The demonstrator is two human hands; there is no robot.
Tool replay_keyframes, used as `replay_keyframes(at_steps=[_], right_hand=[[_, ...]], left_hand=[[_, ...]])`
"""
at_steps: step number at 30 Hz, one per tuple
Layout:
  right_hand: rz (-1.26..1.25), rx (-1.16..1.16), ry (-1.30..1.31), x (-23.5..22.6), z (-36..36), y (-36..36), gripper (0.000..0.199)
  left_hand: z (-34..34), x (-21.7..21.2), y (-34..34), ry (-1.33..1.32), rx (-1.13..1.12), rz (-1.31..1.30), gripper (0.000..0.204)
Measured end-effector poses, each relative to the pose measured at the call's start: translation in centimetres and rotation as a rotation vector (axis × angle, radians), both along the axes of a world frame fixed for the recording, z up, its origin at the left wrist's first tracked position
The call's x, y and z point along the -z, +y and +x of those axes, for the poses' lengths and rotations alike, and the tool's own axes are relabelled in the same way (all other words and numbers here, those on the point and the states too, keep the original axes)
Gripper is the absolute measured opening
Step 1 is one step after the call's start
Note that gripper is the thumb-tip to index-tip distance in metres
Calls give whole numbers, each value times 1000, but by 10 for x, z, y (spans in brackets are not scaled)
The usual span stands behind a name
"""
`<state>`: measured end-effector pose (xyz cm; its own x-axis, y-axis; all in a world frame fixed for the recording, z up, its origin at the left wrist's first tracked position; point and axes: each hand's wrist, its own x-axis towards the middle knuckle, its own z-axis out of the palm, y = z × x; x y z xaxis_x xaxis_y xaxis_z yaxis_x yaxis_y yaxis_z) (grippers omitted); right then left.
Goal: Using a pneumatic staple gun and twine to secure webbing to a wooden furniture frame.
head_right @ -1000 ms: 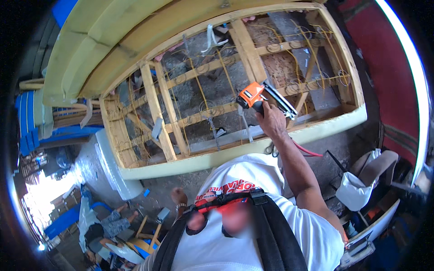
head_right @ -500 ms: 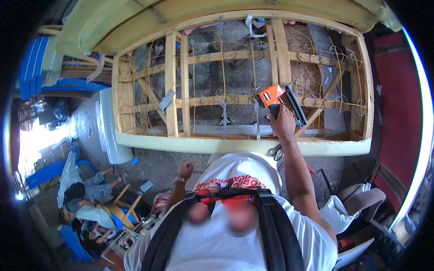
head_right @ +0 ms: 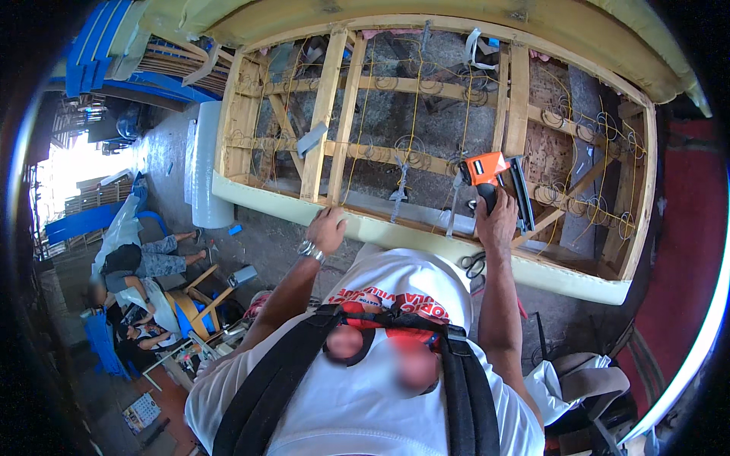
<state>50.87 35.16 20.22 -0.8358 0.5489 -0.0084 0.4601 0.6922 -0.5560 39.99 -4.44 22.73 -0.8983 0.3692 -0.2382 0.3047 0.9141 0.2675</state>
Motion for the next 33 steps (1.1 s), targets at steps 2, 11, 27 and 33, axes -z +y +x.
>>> replay_keyframes(at_steps=[2, 11, 27, 33], right_hand=[[56, -40, -52, 1, -2, -2, 49], [13, -52, 32, 3, 2, -5, 45], [-164, 44, 60, -6, 8, -28, 54], [65, -45, 261, -7, -1, -66, 37]], left_hand=[[-22, 4, 33, 23, -121, 32, 32], [-95, 86, 22, -129, -88, 217, 20], [54, 37, -97, -198, -327, 138, 26], [153, 142, -282, -498, 325, -471, 24]])
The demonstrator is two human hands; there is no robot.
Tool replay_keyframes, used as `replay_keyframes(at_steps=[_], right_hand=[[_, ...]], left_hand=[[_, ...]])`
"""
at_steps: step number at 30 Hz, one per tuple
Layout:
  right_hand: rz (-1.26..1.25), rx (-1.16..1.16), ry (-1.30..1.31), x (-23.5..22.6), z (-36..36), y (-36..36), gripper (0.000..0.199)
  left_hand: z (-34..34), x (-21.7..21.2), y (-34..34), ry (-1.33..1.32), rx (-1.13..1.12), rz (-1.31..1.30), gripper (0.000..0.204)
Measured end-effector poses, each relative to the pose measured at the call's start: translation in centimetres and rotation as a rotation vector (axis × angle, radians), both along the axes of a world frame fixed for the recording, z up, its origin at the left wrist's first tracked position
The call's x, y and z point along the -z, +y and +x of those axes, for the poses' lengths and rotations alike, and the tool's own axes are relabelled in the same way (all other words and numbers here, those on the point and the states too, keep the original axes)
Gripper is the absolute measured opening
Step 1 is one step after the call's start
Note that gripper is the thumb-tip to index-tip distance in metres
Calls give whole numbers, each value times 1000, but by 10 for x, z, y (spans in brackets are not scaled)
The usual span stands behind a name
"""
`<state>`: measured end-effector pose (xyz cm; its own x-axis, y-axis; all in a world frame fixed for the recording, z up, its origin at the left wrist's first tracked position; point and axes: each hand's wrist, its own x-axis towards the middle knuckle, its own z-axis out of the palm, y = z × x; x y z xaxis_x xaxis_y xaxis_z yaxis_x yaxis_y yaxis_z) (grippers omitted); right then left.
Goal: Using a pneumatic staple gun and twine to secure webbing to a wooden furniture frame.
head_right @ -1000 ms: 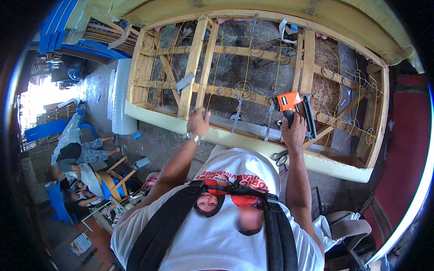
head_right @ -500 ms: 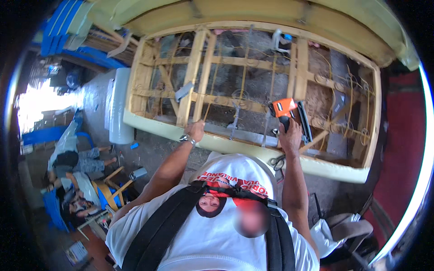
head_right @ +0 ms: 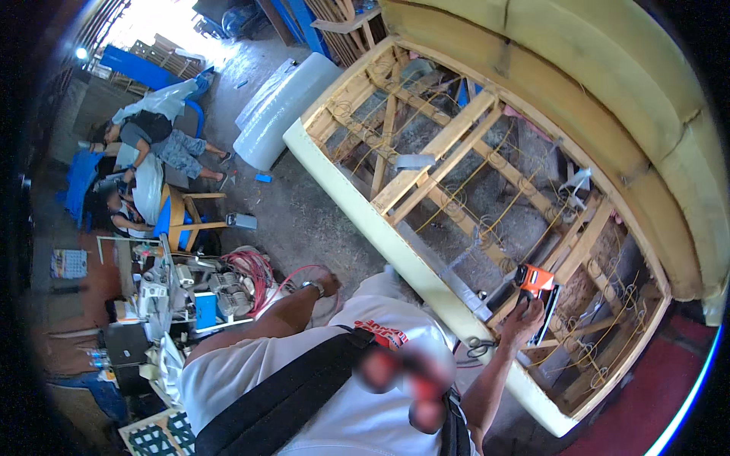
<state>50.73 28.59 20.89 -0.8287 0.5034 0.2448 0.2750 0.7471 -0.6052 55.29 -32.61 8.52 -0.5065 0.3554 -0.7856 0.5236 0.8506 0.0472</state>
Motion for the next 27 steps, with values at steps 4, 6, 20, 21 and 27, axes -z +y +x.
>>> replay_keyframes(at_steps=[4, 6, 20, 21, 27], right_hand=[[178, -88, 138, -40, -10, -66, 33], [48, -176, 115, -53, -26, -116, 31], [-178, -741, -437, -54, 5, -556, 28], [-150, -793, -523, -48, 6, -568, 28], [84, -987, -872, -45, 2, -611, 34]], left_hand=[[11, -36, -22, -46, -1085, 24, 29], [28, 13, -81, 0, -799, 245, 29], [46, -50, -369, 482, -1662, 622, 29], [70, -46, -397, 396, -1727, 487, 32], [219, 10, -482, 302, -1656, 52, 37]])
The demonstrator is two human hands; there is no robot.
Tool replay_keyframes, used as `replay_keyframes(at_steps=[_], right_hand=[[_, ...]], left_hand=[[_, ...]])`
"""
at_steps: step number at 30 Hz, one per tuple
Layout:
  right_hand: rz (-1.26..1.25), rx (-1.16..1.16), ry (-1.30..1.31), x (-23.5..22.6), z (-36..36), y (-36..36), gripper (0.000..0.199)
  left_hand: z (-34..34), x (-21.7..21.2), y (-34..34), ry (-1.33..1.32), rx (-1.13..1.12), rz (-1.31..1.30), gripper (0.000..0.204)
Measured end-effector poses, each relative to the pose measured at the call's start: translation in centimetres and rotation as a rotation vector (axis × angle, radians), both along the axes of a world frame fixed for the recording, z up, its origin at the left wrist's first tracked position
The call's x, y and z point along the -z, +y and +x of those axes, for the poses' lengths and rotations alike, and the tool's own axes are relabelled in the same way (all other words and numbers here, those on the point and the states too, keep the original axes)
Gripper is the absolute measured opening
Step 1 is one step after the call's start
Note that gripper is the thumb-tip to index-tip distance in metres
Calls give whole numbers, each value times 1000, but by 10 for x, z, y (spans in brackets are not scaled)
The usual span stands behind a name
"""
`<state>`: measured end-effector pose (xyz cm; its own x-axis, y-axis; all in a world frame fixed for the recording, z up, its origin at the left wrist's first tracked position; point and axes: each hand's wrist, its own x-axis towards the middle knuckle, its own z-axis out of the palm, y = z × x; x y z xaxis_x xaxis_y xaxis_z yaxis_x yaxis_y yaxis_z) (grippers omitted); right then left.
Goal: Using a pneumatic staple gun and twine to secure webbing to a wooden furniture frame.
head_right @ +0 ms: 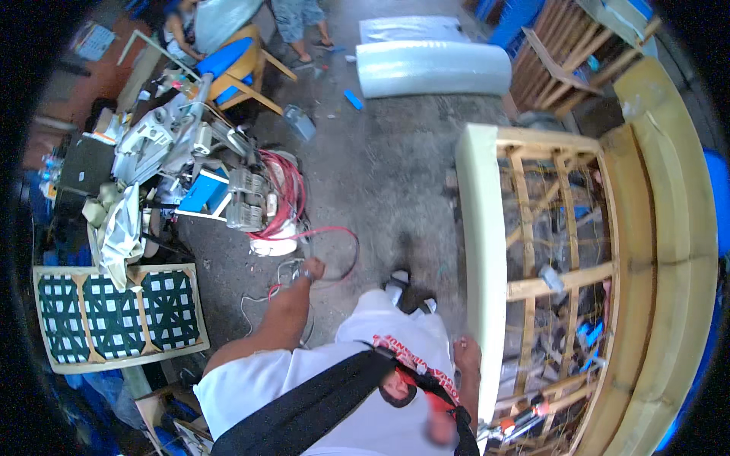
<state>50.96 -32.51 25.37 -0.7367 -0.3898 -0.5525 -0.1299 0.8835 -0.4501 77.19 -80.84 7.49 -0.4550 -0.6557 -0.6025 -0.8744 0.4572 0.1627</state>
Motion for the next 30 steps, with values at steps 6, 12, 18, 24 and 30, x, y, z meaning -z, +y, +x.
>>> replay_keyframes(at_steps=[6, 12, 18, 24, 30], right_hand=[[-114, -100, 313, 13, -36, -23, 32], [-217, -288, 649, -32, -98, -103, 54], [56, -181, 458, -45, -107, -120, 70], [157, -239, 419, -21, -111, -105, 84], [241, -251, 377, -20, -116, -113, 92]], left_hand=[[21, -66, 63, -69, 172, 23, 42], [100, -40, 130, 133, -292, 233, 42], [110, -48, 149, 215, -535, 197, 29], [95, -95, 165, 77, -534, 185, 28], [78, -116, 190, 147, -476, 195, 36]])
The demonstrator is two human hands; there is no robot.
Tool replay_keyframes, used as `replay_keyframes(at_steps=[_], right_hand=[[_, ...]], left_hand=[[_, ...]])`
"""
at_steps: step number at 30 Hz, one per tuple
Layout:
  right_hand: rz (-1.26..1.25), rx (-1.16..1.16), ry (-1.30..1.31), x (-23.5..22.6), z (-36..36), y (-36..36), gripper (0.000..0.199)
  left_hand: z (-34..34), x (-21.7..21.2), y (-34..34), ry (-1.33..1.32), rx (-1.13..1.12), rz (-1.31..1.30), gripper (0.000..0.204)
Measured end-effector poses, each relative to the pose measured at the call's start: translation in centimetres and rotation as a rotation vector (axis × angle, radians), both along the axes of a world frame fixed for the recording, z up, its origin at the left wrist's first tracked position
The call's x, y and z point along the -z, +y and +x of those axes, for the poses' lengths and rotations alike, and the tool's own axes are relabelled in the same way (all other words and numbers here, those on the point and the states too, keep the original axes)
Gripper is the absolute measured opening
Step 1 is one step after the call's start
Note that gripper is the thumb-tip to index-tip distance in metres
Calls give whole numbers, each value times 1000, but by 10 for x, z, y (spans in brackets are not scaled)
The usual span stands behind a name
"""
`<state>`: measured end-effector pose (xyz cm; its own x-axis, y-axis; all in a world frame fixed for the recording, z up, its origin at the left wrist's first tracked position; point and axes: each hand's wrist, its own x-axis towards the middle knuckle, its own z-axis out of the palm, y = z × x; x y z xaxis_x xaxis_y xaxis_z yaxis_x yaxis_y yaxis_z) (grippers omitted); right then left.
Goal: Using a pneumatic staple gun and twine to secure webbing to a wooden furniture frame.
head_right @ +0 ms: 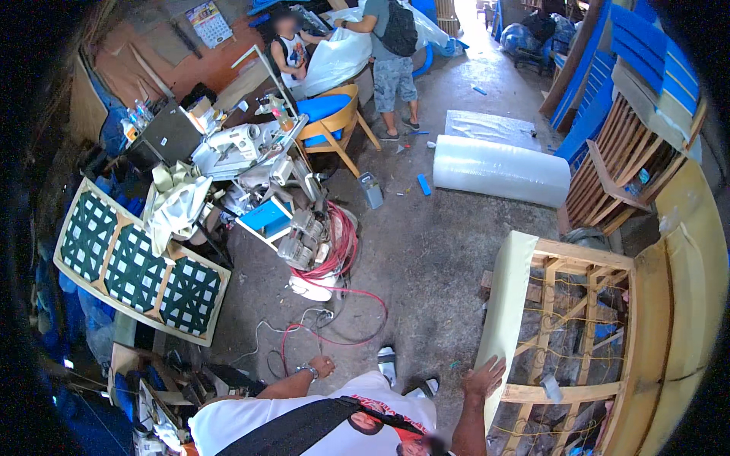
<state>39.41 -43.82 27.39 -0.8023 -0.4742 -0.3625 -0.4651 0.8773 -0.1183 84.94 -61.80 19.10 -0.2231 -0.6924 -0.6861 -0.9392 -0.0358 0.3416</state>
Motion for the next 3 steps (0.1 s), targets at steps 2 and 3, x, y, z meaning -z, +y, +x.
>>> replay_keyframes(at_steps=[2, 3], right_hand=[[62, 86, -52, -7, 8, -9, 97], [88, 99, -67, -14, 14, -13, 99]], left_hand=[[2, -6, -2, 7, 37, 29, 38], [10, 3, -2, 30, 14, 41, 40]])
